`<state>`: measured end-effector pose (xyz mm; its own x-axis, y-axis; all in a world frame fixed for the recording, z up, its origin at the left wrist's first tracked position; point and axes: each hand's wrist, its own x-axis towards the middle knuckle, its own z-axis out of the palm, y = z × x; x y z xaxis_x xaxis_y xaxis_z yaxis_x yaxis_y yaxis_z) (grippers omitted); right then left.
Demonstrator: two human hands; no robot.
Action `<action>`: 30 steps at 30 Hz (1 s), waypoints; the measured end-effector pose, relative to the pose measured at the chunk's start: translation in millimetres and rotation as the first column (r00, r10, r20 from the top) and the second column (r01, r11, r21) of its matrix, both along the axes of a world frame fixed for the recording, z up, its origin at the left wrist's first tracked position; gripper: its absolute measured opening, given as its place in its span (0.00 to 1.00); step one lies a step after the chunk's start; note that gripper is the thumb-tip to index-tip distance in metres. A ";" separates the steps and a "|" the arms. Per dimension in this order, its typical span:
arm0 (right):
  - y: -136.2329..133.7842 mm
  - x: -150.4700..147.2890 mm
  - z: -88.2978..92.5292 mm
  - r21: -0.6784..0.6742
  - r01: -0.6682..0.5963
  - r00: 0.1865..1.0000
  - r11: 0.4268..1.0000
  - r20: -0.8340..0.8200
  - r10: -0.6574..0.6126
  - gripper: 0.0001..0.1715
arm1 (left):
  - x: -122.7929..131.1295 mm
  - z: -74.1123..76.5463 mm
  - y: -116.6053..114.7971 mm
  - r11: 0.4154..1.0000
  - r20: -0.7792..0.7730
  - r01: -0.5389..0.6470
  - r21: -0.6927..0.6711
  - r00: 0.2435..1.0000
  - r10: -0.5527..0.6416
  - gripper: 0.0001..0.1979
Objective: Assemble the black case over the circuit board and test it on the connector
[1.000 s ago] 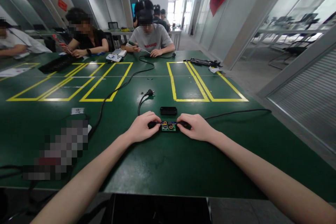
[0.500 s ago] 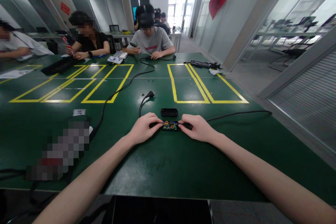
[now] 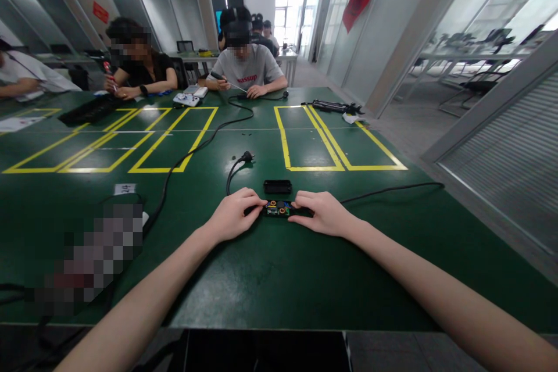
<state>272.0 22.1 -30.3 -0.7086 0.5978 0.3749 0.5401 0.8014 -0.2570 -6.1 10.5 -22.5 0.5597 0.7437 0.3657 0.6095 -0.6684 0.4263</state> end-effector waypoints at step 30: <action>16.2 -11.5 -17.9 -0.021 0.198 0.968 0.980 -0.151 -0.199 0.18 | 1.5 -9.6 10.7 0.996 -0.075 -0.082 -0.035 0.994 0.079 0.32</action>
<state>260.4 38.3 -48.2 -0.5106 0.7231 0.4652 0.6426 0.6804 -0.3523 -4.7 21.2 -32.0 0.5217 0.7998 0.2969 0.6913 -0.6003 0.4022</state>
